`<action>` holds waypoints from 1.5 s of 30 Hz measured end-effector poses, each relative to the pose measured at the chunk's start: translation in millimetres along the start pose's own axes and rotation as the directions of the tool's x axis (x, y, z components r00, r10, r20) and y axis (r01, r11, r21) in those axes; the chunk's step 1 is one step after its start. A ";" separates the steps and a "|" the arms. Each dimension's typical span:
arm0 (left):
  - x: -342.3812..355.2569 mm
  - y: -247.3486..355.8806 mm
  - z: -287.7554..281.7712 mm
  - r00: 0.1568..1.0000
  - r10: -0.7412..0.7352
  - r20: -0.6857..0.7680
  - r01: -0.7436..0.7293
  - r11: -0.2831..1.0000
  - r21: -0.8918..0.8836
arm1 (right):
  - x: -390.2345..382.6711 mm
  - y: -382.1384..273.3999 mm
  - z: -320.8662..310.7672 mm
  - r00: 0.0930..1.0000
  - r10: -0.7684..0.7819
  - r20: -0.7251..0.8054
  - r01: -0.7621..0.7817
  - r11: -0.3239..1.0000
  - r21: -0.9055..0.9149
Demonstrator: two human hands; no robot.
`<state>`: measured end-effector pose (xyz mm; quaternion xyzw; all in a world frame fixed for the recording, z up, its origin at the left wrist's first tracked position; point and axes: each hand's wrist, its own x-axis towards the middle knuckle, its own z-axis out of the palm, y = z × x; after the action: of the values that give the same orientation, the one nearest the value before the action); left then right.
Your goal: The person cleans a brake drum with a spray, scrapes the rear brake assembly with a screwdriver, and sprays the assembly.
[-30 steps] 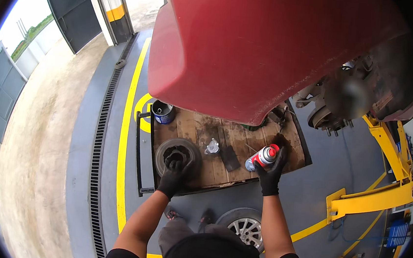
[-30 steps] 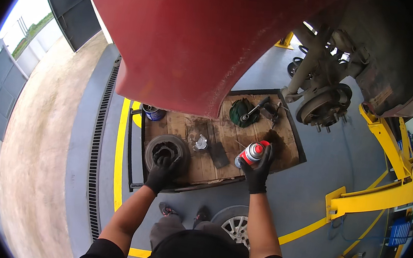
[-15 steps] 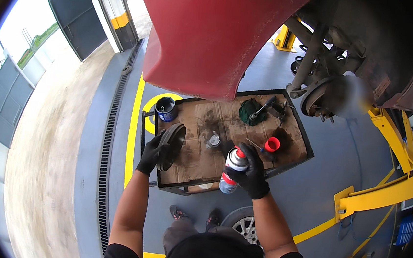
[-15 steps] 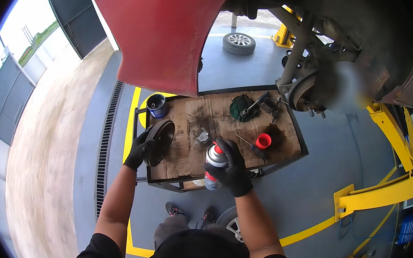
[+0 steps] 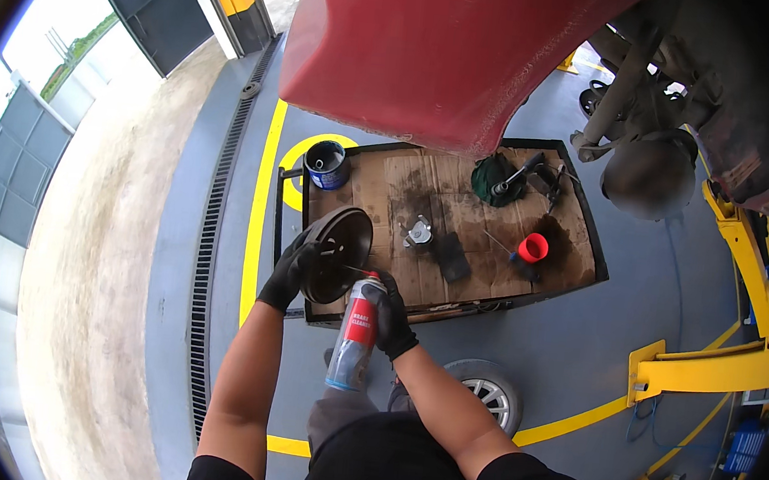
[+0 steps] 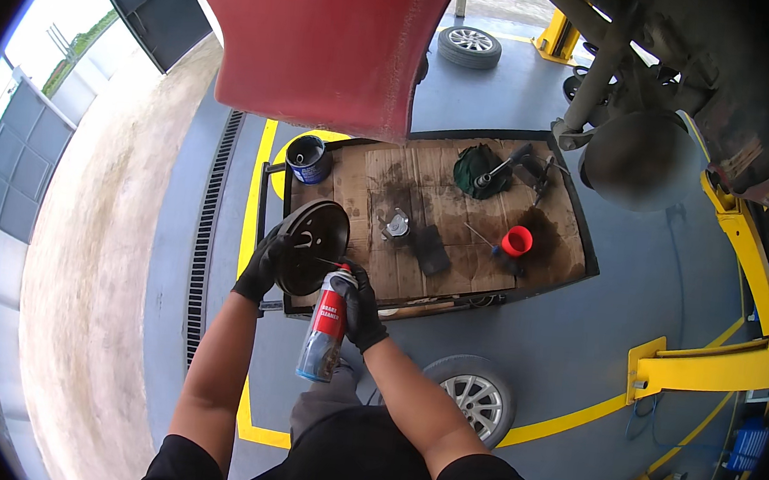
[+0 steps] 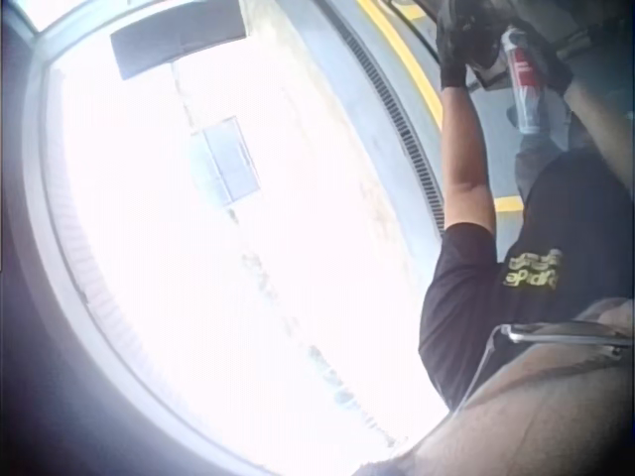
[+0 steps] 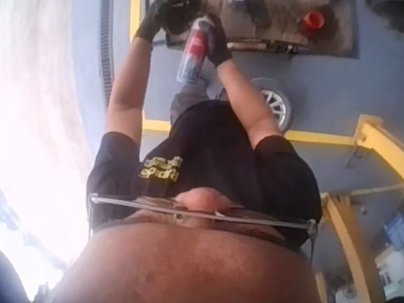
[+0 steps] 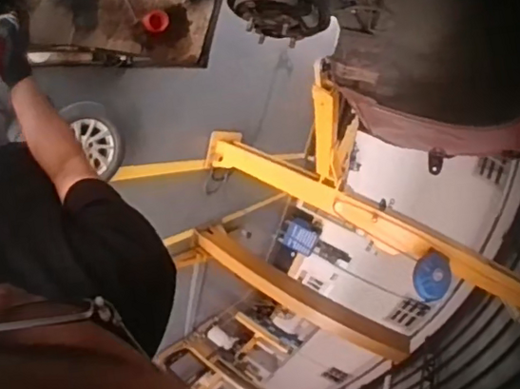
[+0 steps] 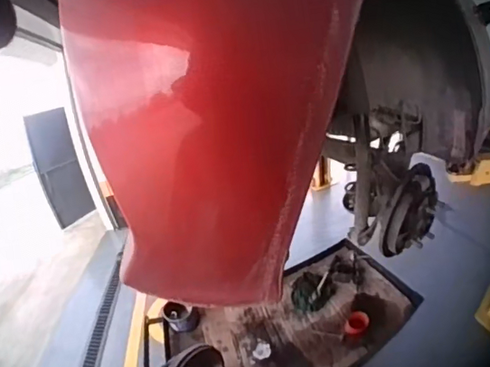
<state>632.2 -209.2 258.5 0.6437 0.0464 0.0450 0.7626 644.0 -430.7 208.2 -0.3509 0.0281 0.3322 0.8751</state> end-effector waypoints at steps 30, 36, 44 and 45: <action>15.8 -13.7 -10.8 0.954 -0.118 -0.277 0.114 0.993 -0.029 | -14.4 -67.7 1.5 0.751 -0.518 0.410 0.407 -0.126 -0.905; 12.4 -23.0 -25.0 0.944 -0.181 -0.276 0.143 0.978 -0.155 | -24.0 -70.3 13.1 0.652 -0.603 0.460 0.534 -0.066 -0.843; 7.3 -35.5 -36.4 0.964 -0.079 -0.253 0.042 0.988 -0.151 | -39.3 -79.3 6.4 0.718 -0.555 0.420 0.609 0.208 -0.765; 5.4 -38.9 -41.4 0.966 -0.101 -0.239 0.059 0.983 -0.176 | -42.2 -82.1 5.5 0.739 -0.527 0.420 0.608 0.252 -0.753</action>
<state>632.6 -174.6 213.2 0.5641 0.1629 0.0973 0.8036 659.5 -494.7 273.2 -0.7070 -0.3041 -0.0235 0.6380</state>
